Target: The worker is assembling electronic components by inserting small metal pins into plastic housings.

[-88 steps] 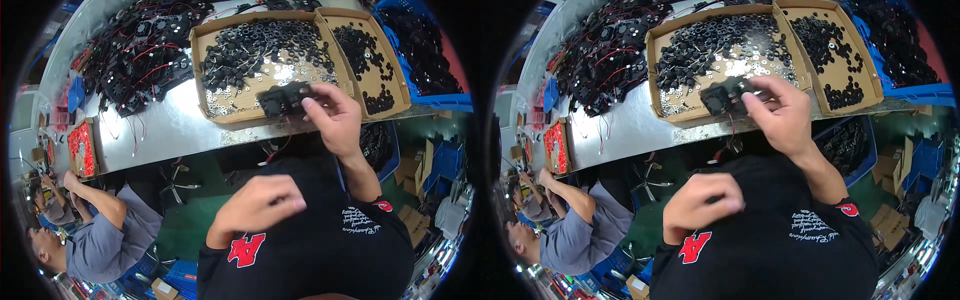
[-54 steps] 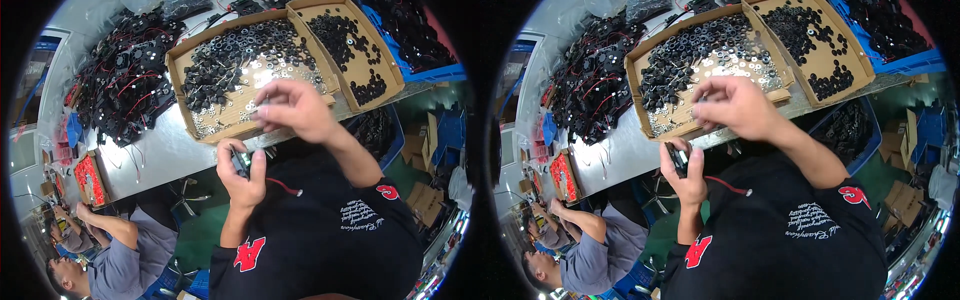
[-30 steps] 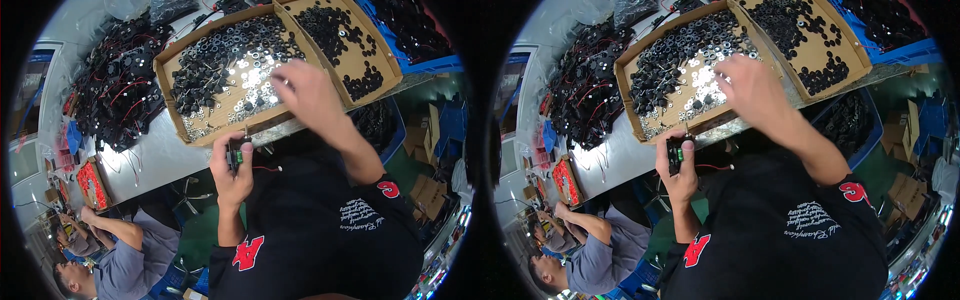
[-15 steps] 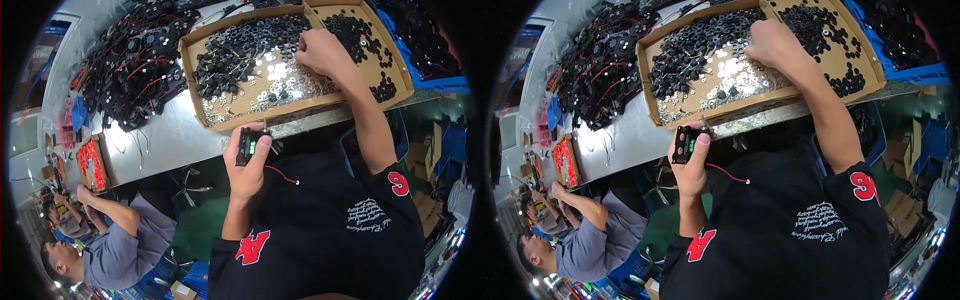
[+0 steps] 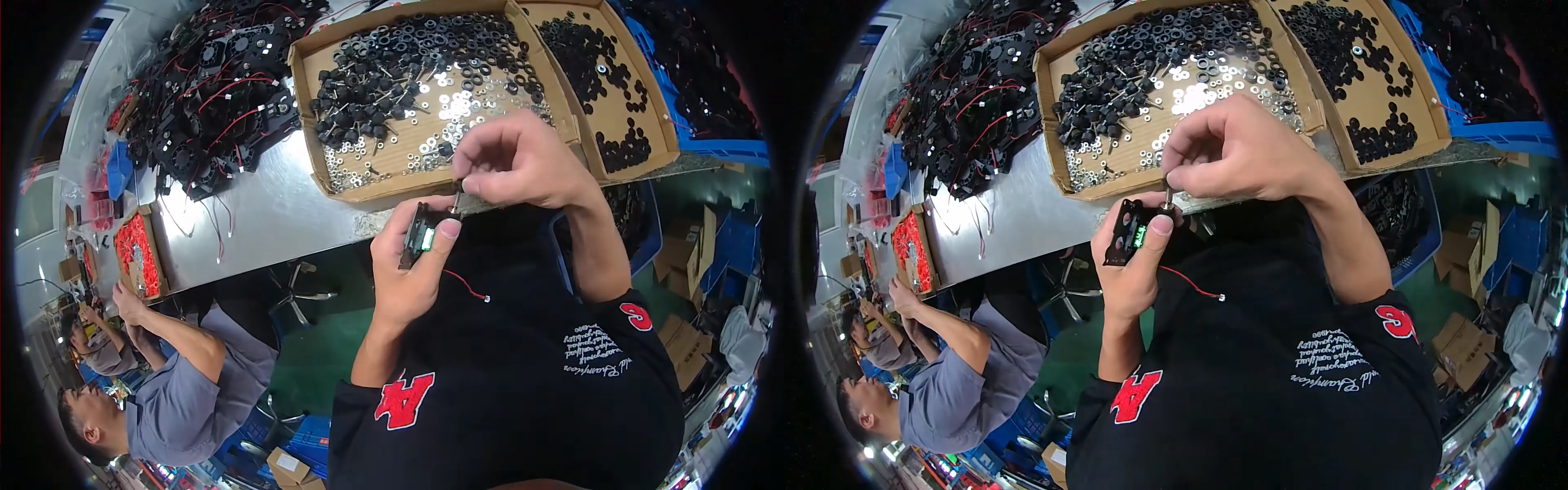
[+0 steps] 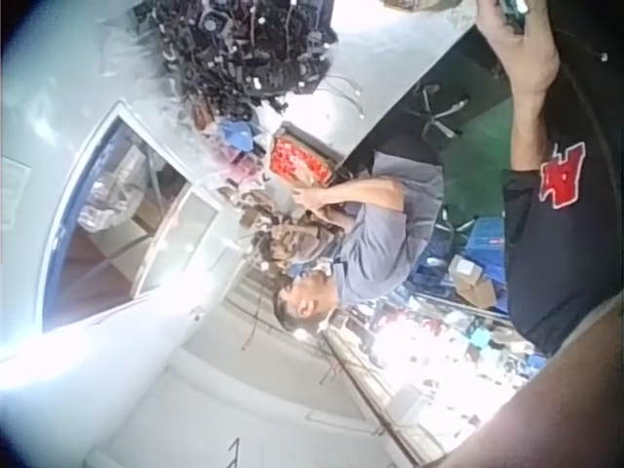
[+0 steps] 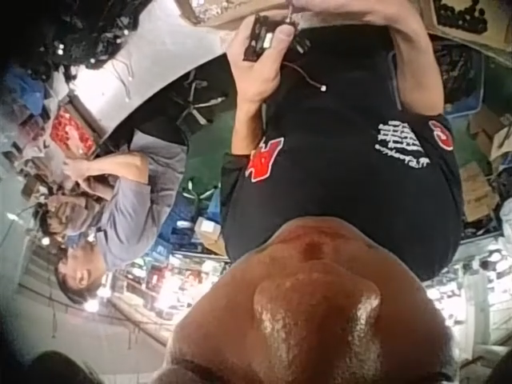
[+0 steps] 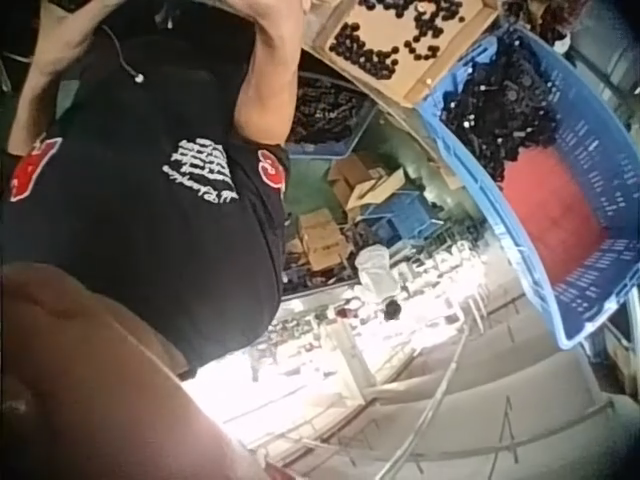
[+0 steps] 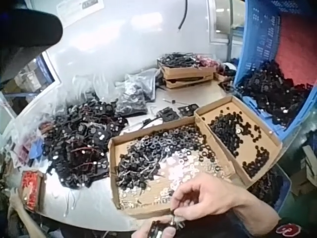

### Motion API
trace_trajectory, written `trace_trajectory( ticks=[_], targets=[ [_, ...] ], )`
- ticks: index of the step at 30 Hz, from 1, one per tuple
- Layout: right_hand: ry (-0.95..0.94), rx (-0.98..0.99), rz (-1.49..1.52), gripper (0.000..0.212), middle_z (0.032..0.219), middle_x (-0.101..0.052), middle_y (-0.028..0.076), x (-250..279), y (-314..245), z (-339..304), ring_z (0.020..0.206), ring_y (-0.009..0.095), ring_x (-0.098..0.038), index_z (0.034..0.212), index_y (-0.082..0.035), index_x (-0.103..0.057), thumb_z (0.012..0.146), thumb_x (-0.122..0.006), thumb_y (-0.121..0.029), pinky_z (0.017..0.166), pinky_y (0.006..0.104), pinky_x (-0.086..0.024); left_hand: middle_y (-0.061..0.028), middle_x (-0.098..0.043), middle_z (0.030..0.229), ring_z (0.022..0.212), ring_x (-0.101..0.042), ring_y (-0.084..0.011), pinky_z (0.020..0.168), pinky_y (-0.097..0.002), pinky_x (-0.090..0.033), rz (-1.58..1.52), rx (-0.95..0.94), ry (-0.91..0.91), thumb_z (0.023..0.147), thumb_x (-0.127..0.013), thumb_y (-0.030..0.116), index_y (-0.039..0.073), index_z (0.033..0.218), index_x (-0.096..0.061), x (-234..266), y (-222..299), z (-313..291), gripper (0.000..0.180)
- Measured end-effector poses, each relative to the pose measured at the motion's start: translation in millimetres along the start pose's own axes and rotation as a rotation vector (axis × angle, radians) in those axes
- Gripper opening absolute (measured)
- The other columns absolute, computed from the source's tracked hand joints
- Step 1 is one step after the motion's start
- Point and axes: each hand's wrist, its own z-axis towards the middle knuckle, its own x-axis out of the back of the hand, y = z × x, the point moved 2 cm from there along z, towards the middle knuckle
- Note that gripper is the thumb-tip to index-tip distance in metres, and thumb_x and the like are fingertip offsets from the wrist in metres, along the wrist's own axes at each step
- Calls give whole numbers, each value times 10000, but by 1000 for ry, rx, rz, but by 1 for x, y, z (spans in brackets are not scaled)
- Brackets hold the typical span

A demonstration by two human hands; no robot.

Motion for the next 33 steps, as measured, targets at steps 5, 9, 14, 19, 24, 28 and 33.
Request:
trace_trajectory(
  ticks=[5, 9, 14, 19, 24, 28, 33],
  targets=[
    [-78, -39, 83, 163, 760, -625, -19, -4, 3, -2, 685, 30, -541, 888, 15, -674, 763, -719, -80, 612, 179, -432, -52, -652, 889, 818, -587, -101, 767, -242, -468, -93, 0, 29, 906, -673, 153, -38, 1074, -616, -6, -2, -3, 260],
    [-100, -2, 92, 172, 785, -632, -12, -10, 16, 1, 696, 43, -548, 921, 15, -670, 784, -714, -79, 630, 195, -444, -51, -651, 914, 830, -581, -75, 754, -224, -469, -173, 44, 73, 909, -677, 135, -31, 1100, -597, -6, -6, -2, 265],
    [-99, 38, 414, 206, 873, -645, 27, -27, 35, -1, 738, 88, -585, 1010, 27, -653, 833, -702, -67, 686, 241, -479, -88, -644, 949, 812, -619, -125, 750, -249, -501, -339, 17, 164, 909, -674, 141, -7, 1094, -484, -4, -4, -1, 304],
    [22, 39, 506, 225, 886, -648, 50, -42, 29, -11, 768, 114, -612, 1063, 44, -640, 856, -675, -37, 717, 268, -514, -60, -627, 894, 792, -614, -124, 718, -245, -492, -355, 57, 141, 918, -656, 149, -6, 1062, -496, -3, -10, 3, 265],
    [237, 175, 567, 271, 1003, -651, 103, -47, 24, -18, 841, 144, -648, 1149, 64, -621, 898, -622, -38, 727, 248, -537, -59, -527, 895, 758, -517, -126, 693, -272, -434, -588, 90, 4, 827, -606, 131, -33, 1174, -473, -8, -4, 6, 406],
    [200, 267, 385, 245, 1068, -624, 129, -39, 12, -28, 863, 153, -647, 1121, 60, -648, 890, -579, 14, 728, 235, -538, -53, -455, 969, 758, -438, -121, 654, -260, -369, -779, 188, -66, 767, -570, 159, -3, 1277, -408, -11, -9, -2, 559],
    [178, 209, 206, 308, 1063, -622, 97, -52, 1, -33, 886, 134, -639, 1123, 24, -642, 817, -639, 51, 721, 227, -538, -70, -510, 985, 783, -453, -90, 672, -239, -379, -518, 214, -81, 811, -546, 248, -18, 1322, -337, -9, -1, -4, 613]
  ],
)
